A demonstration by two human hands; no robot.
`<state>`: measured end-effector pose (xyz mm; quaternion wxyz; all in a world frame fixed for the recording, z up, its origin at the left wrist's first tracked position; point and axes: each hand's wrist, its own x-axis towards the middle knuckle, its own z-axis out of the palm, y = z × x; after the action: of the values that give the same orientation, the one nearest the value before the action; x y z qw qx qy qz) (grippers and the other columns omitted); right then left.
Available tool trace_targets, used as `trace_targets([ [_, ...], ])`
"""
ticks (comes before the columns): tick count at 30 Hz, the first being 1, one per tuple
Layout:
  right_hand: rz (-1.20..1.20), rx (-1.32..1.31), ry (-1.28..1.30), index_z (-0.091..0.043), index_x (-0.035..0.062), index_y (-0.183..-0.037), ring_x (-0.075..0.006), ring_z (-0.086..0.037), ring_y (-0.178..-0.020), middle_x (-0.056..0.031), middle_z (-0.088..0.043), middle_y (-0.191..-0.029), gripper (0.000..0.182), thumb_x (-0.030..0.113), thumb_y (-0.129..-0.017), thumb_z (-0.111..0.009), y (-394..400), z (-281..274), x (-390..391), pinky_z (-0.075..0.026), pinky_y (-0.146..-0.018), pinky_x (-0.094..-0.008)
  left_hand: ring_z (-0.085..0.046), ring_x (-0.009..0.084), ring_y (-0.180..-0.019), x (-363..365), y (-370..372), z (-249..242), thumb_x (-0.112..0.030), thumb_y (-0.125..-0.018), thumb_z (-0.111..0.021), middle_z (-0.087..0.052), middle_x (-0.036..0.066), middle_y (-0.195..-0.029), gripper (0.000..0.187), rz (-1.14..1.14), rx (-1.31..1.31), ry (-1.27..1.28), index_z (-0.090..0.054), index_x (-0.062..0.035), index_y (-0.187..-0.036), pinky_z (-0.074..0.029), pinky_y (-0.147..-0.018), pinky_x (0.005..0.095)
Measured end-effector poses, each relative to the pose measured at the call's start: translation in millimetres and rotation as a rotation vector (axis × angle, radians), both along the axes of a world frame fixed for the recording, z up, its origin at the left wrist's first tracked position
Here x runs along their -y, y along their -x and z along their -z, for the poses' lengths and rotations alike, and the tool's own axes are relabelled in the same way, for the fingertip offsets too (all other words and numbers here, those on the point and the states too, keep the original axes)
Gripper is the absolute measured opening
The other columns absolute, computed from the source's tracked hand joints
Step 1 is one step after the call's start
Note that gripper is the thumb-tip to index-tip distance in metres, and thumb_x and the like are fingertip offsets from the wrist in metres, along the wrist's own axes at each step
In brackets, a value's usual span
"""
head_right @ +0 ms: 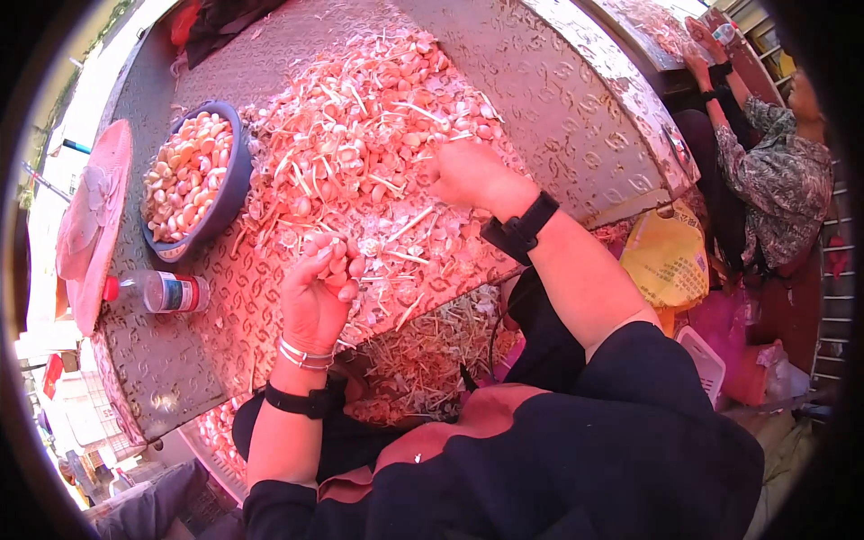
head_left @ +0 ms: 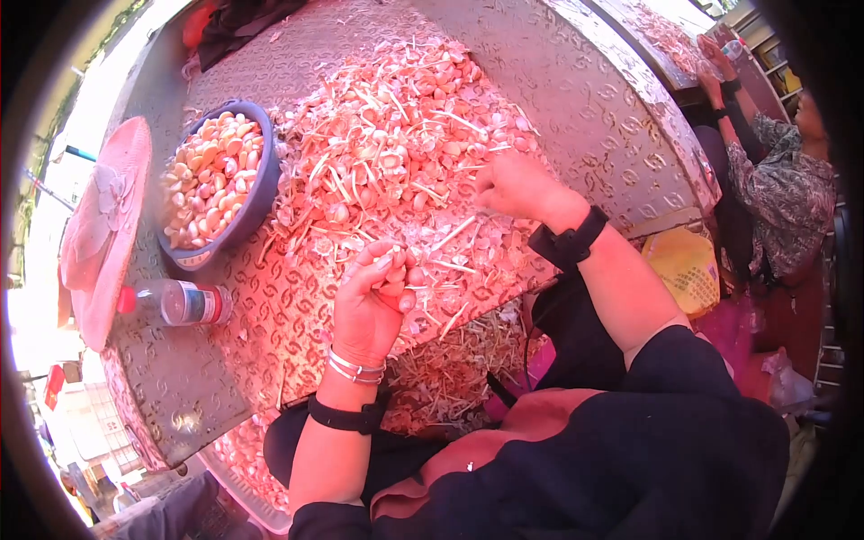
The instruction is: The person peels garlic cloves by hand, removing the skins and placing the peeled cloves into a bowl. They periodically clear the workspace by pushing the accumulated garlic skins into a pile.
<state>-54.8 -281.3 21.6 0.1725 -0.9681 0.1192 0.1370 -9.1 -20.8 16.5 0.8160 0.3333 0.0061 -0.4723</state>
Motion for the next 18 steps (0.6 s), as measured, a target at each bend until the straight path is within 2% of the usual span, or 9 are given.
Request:
trace_targets([
  [1, 0.003, -0.003, 0.010, -0.062, 0.0086, -0.099, -0.0307, -0.062, -0.073, -0.0146, -0.064, -0.083, 0.027, 0.013, -0.072, -0.061, 3, 8, 21, -0.049, -0.069, -0.0409, -0.055, 0.0193, -0.073, 0, 1, -4, -0.017, -0.089, -0.049, -0.058, 0.010, -0.089, 0.017, -0.041, -0.086, 0.024, -0.055, -0.0047, -0.099, -0.042, -0.048, 0.0214],
  [3, 0.271, 0.442, 0.155, -0.062, 0.0089, -0.099, -0.0343, -0.060, -0.080, -0.0151, -0.063, -0.083, 0.026, 0.008, -0.074, -0.056, 7, 27, 56, -0.048, -0.071, -0.0414, -0.058, 0.0218, -0.074, -1, -1, -2, -0.024, -0.092, -0.043, -0.060, 0.013, -0.091, 0.025, -0.085, -0.197, 0.055, -0.057, -0.0040, -0.097, -0.043, -0.050, 0.0224],
  [6, 0.315, 0.525, 0.112, -0.062, 0.0071, -0.092, -0.0358, -0.059, -0.083, -0.0154, -0.061, -0.080, 0.021, 0.006, -0.073, -0.054, 11, 41, 61, -0.048, -0.071, -0.0432, -0.059, 0.0228, -0.077, -5, -6, 8, -0.022, -0.092, -0.044, -0.060, 0.015, -0.095, 0.024, -0.083, -0.267, 0.094, -0.057, -0.0035, -0.097, -0.043, -0.050, 0.0223],
  [8, 0.224, 0.476, 0.129, -0.061, 0.0060, -0.089, -0.0365, -0.058, -0.084, -0.0155, -0.060, -0.079, 0.017, 0.006, -0.073, -0.054, 9, 47, 57, -0.047, -0.071, -0.0435, -0.056, 0.0208, -0.076, -4, -7, 5, -0.021, -0.091, -0.044, -0.058, 0.013, -0.092, 0.023, -0.102, -0.277, 0.037, -0.057, -0.0031, -0.097, -0.042, -0.049, 0.0217],
  [10, 0.130, 0.423, 0.143, -0.059, 0.0050, -0.086, -0.0372, -0.058, -0.084, -0.0156, -0.059, -0.078, 0.013, 0.006, -0.073, -0.054, 8, 47, 46, -0.047, -0.070, -0.0439, -0.052, 0.0177, -0.074, -6, -9, 6, -0.018, -0.090, -0.046, -0.056, 0.011, -0.088, 0.020, -0.046, -0.327, 0.212, -0.056, -0.0030, -0.099, -0.040, -0.048, 0.0213],
  [12, -0.021, 0.446, 0.043, -0.057, 0.0038, -0.082, -0.0362, -0.058, -0.084, -0.0156, -0.060, -0.081, 0.010, 0.007, -0.073, -0.056, 13, 43, 32, -0.047, -0.069, -0.0441, -0.048, 0.0164, -0.073, -6, -8, 3, -0.014, -0.088, -0.049, -0.054, 0.009, -0.085, 0.021, -0.019, -0.311, 0.253, -0.054, -0.0026, -0.105, -0.039, -0.047, 0.0203],
  [14, 0.082, 0.336, -0.058, -0.058, 0.0040, -0.081, -0.0341, -0.058, -0.085, -0.0153, -0.060, -0.084, 0.009, 0.007, -0.073, -0.056, 16, 36, 21, -0.047, -0.070, -0.0422, -0.050, 0.0168, -0.074, -5, -6, -2, -0.012, -0.087, -0.050, -0.054, 0.009, -0.087, 0.023, -0.079, -0.271, 0.190, -0.052, -0.0029, -0.108, -0.040, -0.048, 0.0204],
  [17, 0.127, 0.466, -0.005, -0.059, 0.0049, -0.084, -0.0327, -0.058, -0.085, -0.0147, -0.060, -0.086, 0.012, 0.007, -0.072, -0.058, 19, 32, 18, -0.047, -0.071, -0.0413, -0.052, 0.0182, -0.076, -1, -4, -6, -0.009, -0.086, -0.050, -0.054, 0.010, -0.087, 0.023, -0.153, -0.269, 0.021, -0.053, -0.0033, -0.108, -0.042, -0.050, 0.0213],
  [18, 0.068, 0.483, -0.038, -0.059, 0.0055, -0.087, -0.0325, -0.059, -0.085, -0.0148, -0.061, -0.086, 0.015, 0.008, -0.072, -0.059, 18, 31, 19, -0.047, -0.071, -0.0410, -0.052, 0.0182, -0.076, -2, -4, -5, -0.009, -0.086, -0.050, -0.054, 0.010, -0.087, 0.023, -0.153, -0.270, 0.020, -0.053, -0.0033, -0.108, -0.042, -0.050, 0.0213],
])
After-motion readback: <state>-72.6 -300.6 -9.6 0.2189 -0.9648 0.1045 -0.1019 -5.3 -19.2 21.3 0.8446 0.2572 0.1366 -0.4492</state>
